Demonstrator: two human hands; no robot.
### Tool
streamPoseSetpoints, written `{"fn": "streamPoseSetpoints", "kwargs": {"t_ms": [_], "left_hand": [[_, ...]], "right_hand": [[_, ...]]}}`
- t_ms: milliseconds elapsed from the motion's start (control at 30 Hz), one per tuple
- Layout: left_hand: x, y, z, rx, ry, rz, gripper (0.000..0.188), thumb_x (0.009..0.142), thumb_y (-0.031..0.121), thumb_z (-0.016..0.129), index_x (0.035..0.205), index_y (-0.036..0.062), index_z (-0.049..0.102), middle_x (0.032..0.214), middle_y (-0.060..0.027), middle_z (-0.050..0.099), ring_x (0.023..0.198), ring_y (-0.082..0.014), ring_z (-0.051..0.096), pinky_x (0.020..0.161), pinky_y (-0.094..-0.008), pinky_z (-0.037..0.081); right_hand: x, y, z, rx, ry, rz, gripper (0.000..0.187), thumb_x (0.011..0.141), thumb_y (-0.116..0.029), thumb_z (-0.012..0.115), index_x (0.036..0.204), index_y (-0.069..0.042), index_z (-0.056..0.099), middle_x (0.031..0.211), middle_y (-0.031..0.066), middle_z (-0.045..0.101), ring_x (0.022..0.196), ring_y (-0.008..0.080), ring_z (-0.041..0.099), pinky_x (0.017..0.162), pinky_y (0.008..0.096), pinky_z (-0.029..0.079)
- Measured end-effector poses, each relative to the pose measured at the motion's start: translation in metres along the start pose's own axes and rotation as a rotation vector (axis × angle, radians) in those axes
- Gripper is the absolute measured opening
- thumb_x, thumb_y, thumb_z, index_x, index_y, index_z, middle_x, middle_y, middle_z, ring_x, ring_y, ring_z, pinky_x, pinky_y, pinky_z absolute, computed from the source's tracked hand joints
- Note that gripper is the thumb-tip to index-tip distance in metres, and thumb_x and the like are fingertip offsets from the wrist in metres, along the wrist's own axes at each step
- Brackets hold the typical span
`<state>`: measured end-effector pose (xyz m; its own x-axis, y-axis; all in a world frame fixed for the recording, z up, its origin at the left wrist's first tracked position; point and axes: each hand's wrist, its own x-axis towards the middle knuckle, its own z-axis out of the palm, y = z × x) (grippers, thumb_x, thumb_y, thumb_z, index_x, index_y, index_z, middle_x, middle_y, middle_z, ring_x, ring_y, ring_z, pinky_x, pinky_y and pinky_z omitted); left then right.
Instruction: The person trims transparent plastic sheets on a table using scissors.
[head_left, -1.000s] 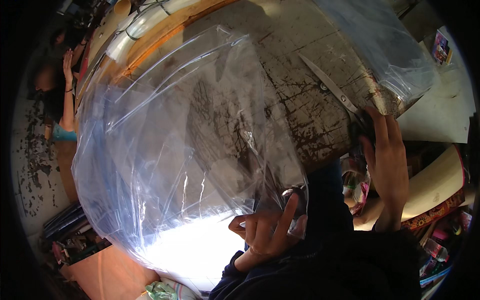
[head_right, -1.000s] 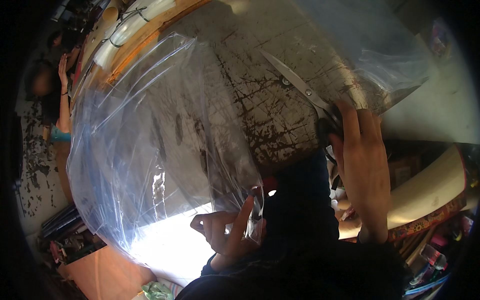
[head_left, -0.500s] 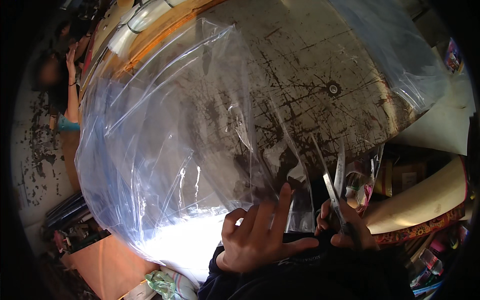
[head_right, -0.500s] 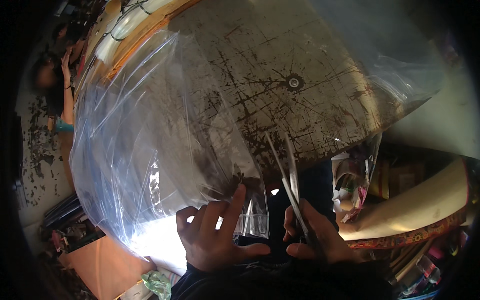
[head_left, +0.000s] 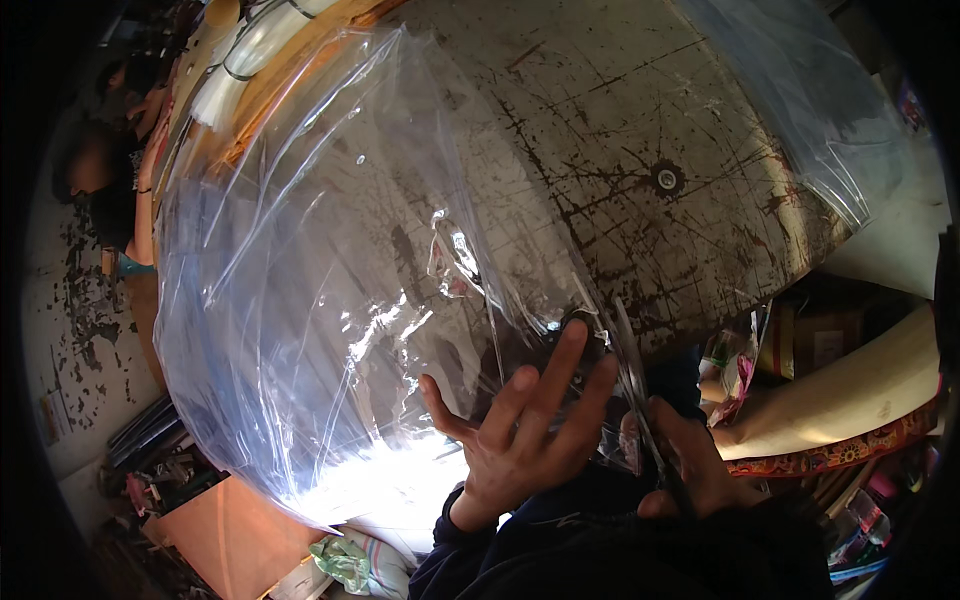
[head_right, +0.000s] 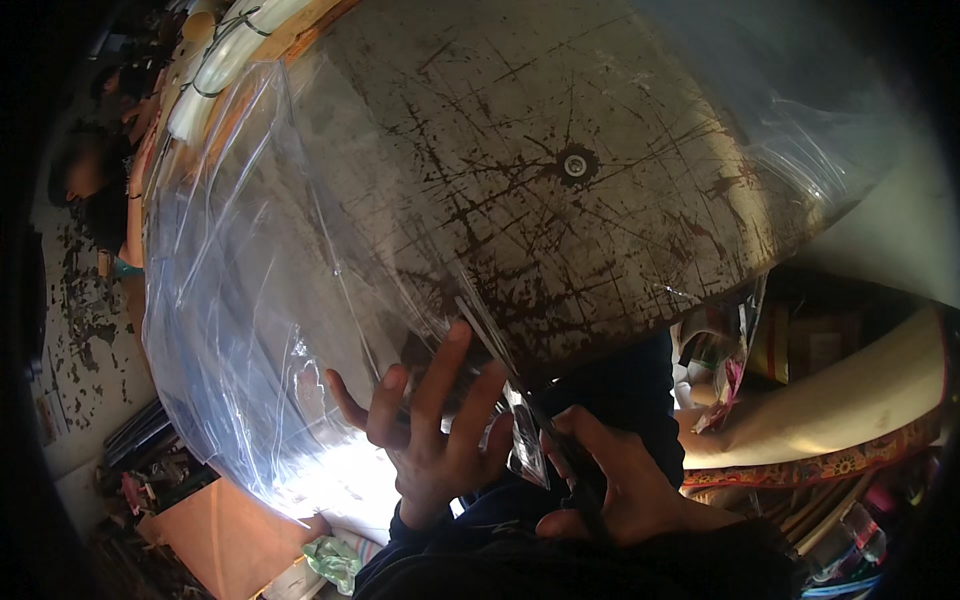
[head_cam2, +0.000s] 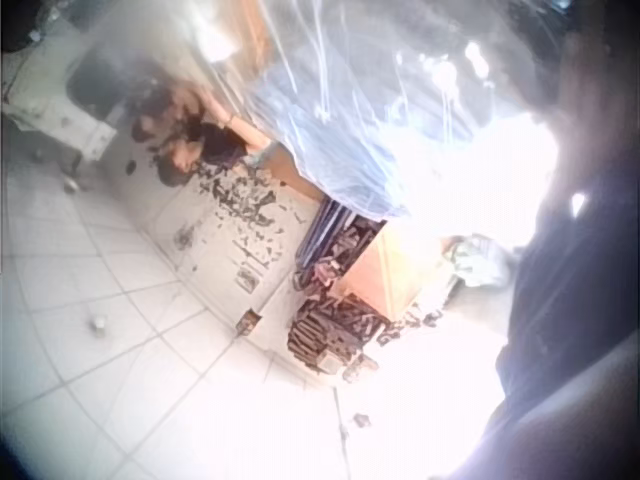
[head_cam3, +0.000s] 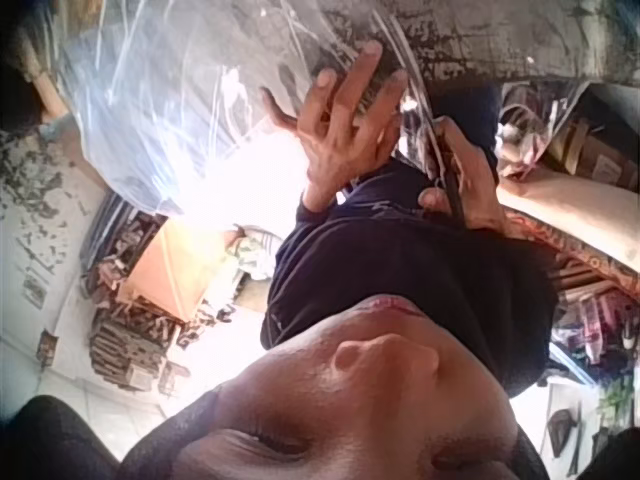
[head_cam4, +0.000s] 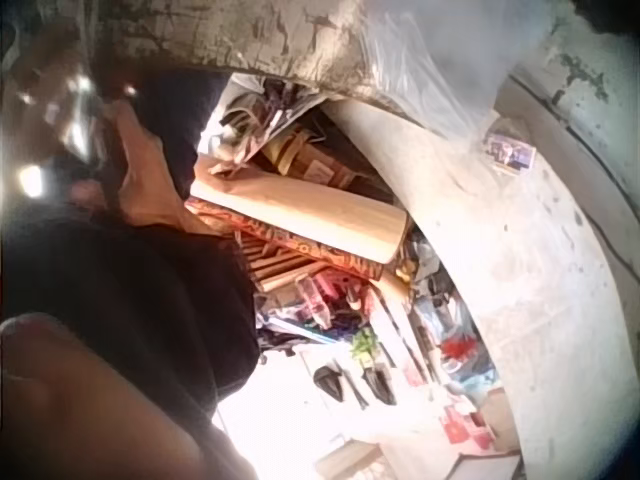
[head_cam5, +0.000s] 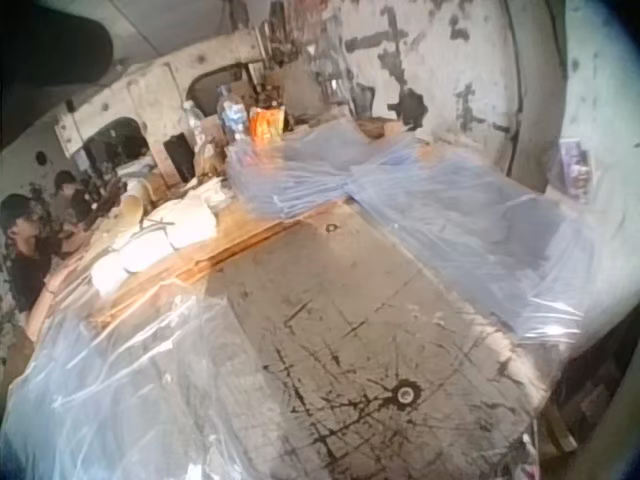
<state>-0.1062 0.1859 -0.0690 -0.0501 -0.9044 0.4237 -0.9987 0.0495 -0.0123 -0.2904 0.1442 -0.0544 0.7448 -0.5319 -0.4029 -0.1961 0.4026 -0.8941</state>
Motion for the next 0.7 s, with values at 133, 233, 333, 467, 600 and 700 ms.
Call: {"fn": "streamPoseSetpoints", "kwargs": {"t_ms": [133,233,333,467,600,700], "left_hand": [[-0.001,0.004,0.003,0.031,-0.011,-0.033,0.024,0.085,0.042,0.044,0.097,0.0323,0.061,0.115,0.0064,0.057,0.126,-0.0192,0.022,0.108,-0.0535,0.006],[-0.002,0.006,0.004,0.022,0.005,-0.048,0.022,0.082,0.042,0.048,0.097,0.0329,0.062,0.115,0.0071,0.057,0.126,-0.0191,0.022,0.108,-0.0533,0.005],[0.0,0.008,0.004,0.012,0.003,-0.063,0.022,0.078,0.041,0.054,0.096,0.0334,0.062,0.115,0.0078,0.057,0.126,-0.0189,0.022,0.108,-0.0528,0.005],[0.0,0.009,0.002,-0.007,-0.009,-0.077,0.022,0.074,0.039,0.058,0.095,0.0336,0.062,0.115,0.0085,0.056,0.126,-0.019,0.023,0.109,-0.0527,0.004],[0.0,0.012,-0.002,-0.07,-0.021,-0.175,0.023,0.08,0.043,0.056,0.102,0.04,0.061,0.119,0.0161,0.053,0.125,-0.0111,0.027,0.106,-0.0578,0.002],[0.003,0.011,-0.001,-0.088,-0.022,-0.144,0.023,0.074,0.038,0.059,0.097,0.0365,0.063,0.116,0.0134,0.055,0.124,-0.0149,0.026,0.108,-0.0557,0.004]], "right_hand": [[0.004,-0.005,-0.002,0.01,0.034,0.017,0.073,0.059,-0.036,0.082,0.107,-0.001,0.04,0.083,0.0084,0.052,0.071,0.0146,0.05,0.064,0.0278,0.041],[0.005,-0.005,-0.002,0.028,0.057,0.034,0.073,0.059,-0.036,0.083,0.107,0.0,0.04,0.083,0.009,0.052,0.073,0.0144,0.05,0.064,0.0279,0.041],[0.006,-0.001,-0.003,0.003,0.071,0.015,0.073,0.059,-0.034,0.083,0.107,0.0,0.041,0.083,0.0088,0.052,0.073,0.0145,0.05,0.065,0.0281,0.041],[0.008,0.0,-0.005,-0.068,0.089,-0.002,0.075,0.057,-0.034,0.084,0.108,0.0,0.041,0.083,0.0084,0.052,0.073,0.0144,0.049,0.064,0.0286,0.041],[0.01,-0.008,-0.008,-0.117,0.052,0.076,0.076,0.055,-0.033,0.085,0.108,0.0,0.041,0.085,0.0084,0.053,0.074,0.0141,0.049,0.064,0.0285,0.041],[0.011,-0.006,-0.009,-0.083,0.084,0.045,0.075,0.055,-0.034,0.085,0.107,-0.001,0.042,0.084,0.0076,0.052,0.074,0.0131,0.049,0.063,0.0272,0.04]]}}
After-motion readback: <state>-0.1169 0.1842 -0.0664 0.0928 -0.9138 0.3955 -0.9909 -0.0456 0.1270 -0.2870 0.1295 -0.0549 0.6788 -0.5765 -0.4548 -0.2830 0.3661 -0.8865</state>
